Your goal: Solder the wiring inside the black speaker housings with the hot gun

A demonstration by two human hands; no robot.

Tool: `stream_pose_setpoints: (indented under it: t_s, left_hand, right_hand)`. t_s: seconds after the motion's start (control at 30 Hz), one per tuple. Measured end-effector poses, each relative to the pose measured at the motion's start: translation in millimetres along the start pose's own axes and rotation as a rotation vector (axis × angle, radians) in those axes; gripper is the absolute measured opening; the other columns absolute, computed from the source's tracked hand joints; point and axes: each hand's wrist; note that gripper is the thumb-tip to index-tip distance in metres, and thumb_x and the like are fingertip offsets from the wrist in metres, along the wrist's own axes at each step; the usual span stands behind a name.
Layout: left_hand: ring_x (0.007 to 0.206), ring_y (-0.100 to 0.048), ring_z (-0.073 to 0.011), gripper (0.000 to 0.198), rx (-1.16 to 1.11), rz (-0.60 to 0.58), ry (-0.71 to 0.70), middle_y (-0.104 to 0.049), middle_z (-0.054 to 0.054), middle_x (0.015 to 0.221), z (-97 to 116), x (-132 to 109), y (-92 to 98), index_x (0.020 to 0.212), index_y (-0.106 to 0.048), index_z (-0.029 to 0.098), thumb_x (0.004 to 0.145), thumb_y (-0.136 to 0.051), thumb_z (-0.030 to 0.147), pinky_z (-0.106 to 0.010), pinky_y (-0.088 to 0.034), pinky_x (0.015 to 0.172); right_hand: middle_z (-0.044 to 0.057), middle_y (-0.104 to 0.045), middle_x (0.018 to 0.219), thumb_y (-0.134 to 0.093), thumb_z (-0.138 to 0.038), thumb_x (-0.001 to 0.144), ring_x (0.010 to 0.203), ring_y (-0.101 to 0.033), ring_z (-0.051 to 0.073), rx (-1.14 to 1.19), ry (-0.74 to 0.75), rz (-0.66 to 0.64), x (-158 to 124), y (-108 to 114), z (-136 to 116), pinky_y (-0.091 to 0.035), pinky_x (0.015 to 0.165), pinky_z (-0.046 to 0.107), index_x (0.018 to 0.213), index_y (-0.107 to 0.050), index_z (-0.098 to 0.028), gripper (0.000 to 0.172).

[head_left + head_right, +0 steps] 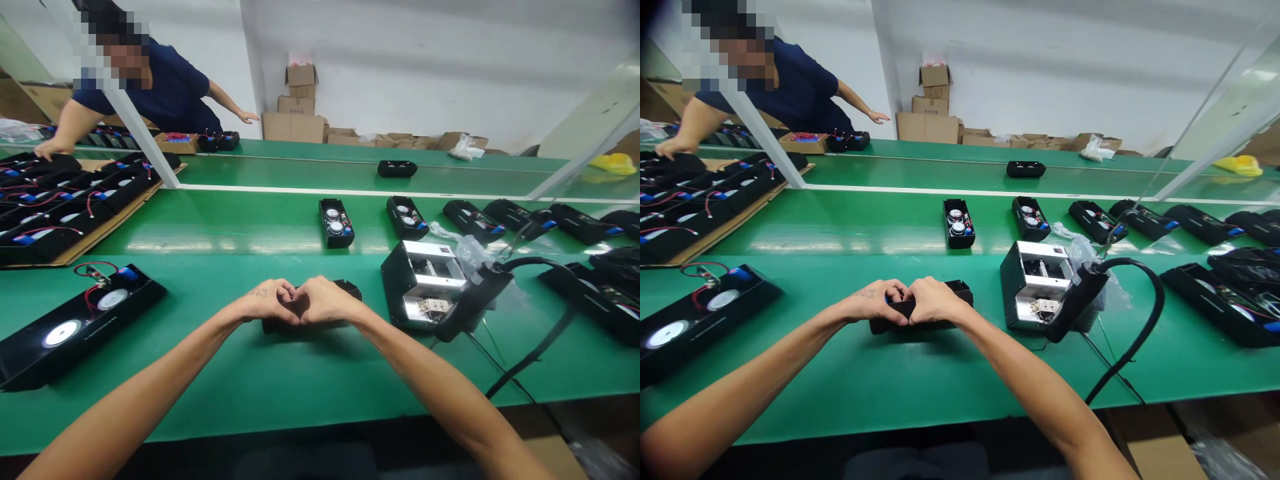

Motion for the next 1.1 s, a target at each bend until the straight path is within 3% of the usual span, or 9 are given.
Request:
stream_pose_setpoints:
  t_s: [0.2, 0.4, 0.57, 0.63, 0.7, 0.8, 0.83, 0.97, 1.1]
  left_hand:
    - [0.081, -0.064, -0.0180, 0.051, -0.033, -0.005, 0.018, -0.070, 0.002, 0.088, 0.5, 1.0, 0.6, 0.083, -0.071, 0.023, 0.047, -0.095, 0.050, -0.027, -0.043, 0.064]
    - [0.080, -0.064, -0.0173, 0.046, -0.031, -0.001, -0.013, -0.069, 0.002, 0.089, 0.3, 2.0, -0.5, 0.067, -0.065, 0.022, 0.049, -0.094, 0.052, -0.029, -0.048, 0.069]
    - [0.090, -0.064, -0.0207, 0.039, 0.083, 0.070, -0.103, -0.069, 0.000, 0.100, -0.2, -7.8, -11.5, 0.061, -0.065, 0.021, 0.055, -0.092, 0.049, -0.033, -0.052, 0.080]
    - [0.105, -0.063, -0.0268, 0.034, 0.137, 0.112, -0.159, -0.069, -0.002, 0.103, -4.1, -16.8, -23.9, 0.060, -0.065, 0.022, 0.057, -0.091, 0.044, -0.041, -0.052, 0.094]
    - [0.123, -0.056, -0.0347, 0.024, 0.213, 0.180, -0.229, -0.071, -0.002, 0.105, -12.3, -26.6, -40.0, 0.062, -0.069, 0.024, 0.058, -0.090, 0.033, -0.052, -0.044, 0.108]
    - [0.135, -0.050, -0.0412, 0.014, 0.420, 0.376, -0.417, -0.074, -0.002, 0.104, -29.5, -38.8, -63.0, 0.068, -0.073, 0.027, 0.063, -0.082, 0.017, -0.061, -0.038, 0.112]
    - [0.136, -0.050, -0.0414, 0.016, 0.491, 0.442, -0.486, -0.075, -0.002, 0.103, -34.7, -41.6, -68.5, 0.070, -0.073, 0.027, 0.065, -0.079, 0.014, -0.061, -0.039, 0.110]
    - [0.134, -0.052, -0.0412, 0.017, 0.620, 0.535, -0.617, -0.076, -0.003, 0.103, -46.3, -45.5, -75.6, 0.074, -0.072, 0.027, 0.069, -0.076, 0.011, -0.060, -0.044, 0.106]
    - [0.134, -0.054, -0.0413, 0.013, 0.677, 0.524, -0.665, -0.077, -0.002, 0.104, -54.8, -40.5, -70.7, 0.077, -0.074, 0.030, 0.073, -0.077, 0.018, -0.060, -0.046, 0.104]
  right_hand:
    - [0.000, -0.066, 0.071, -0.080, -0.030, 0.071, 0.065, -0.053, 0.014, 0.027, -0.018, -0.006, 3.6, 0.2, 0.0, -0.030, 0.051, 0.026, 0.088, -0.079, -0.020, 0.020]
    - [0.004, -0.072, 0.074, -0.080, -0.027, 0.068, 0.067, -0.061, 0.019, -0.007, -0.089, 0.011, 14.2, -5.0, -0.4, -0.034, 0.054, 0.028, 0.086, -0.080, -0.021, 0.019]
    - [0.006, -0.079, 0.091, -0.075, -0.023, 0.079, 0.088, -0.071, 0.025, -0.053, 0.063, 0.103, -15.4, -20.3, -4.0, -0.047, 0.073, 0.031, 0.104, -0.080, -0.022, 0.025]
    - [0.008, -0.079, 0.105, -0.069, -0.011, 0.083, 0.103, -0.070, 0.026, -0.033, 0.201, 0.356, -44.7, -33.1, -2.2, -0.051, 0.089, 0.036, 0.117, -0.075, -0.022, 0.036]
    - [0.009, -0.076, 0.116, -0.066, -0.009, 0.088, 0.112, -0.067, 0.026, 0.032, 0.268, 0.826, -78.4, -47.7, 7.1, -0.053, 0.097, 0.042, 0.127, -0.068, -0.023, 0.042]
    - [0.009, -0.068, 0.113, -0.074, -0.018, 0.091, 0.102, -0.065, 0.026, -0.009, -0.016, 1.667, -125.0, -63.1, 38.5, -0.054, 0.090, 0.043, 0.132, -0.064, -0.024, 0.042]
    - [0.012, -0.065, 0.122, -0.076, -0.026, 0.091, 0.105, -0.064, 0.027, -0.036, -0.201, 1.783, -137.4, -64.6, 52.5, -0.054, 0.089, 0.044, 0.139, -0.061, -0.023, 0.051]
    - [0.023, -0.058, 0.143, -0.063, -0.058, 0.096, 0.130, -0.056, 0.040, 0.019, -0.694, 1.561, -168.1, -55.8, 107.4, -0.050, 0.104, 0.059, 0.153, -0.051, -0.017, 0.070]
    - [0.013, -0.074, 0.108, -0.073, -0.057, 0.087, 0.100, -0.070, 0.031, 0.237, -0.653, 1.457, -176.5, -49.8, 134.8, -0.058, 0.093, 0.050, 0.123, -0.069, -0.018, 0.054]
Point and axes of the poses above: each hand's wrist, its own x-axis towards the middle knuckle, its own y-axis out of the back of the hand, z = x × y
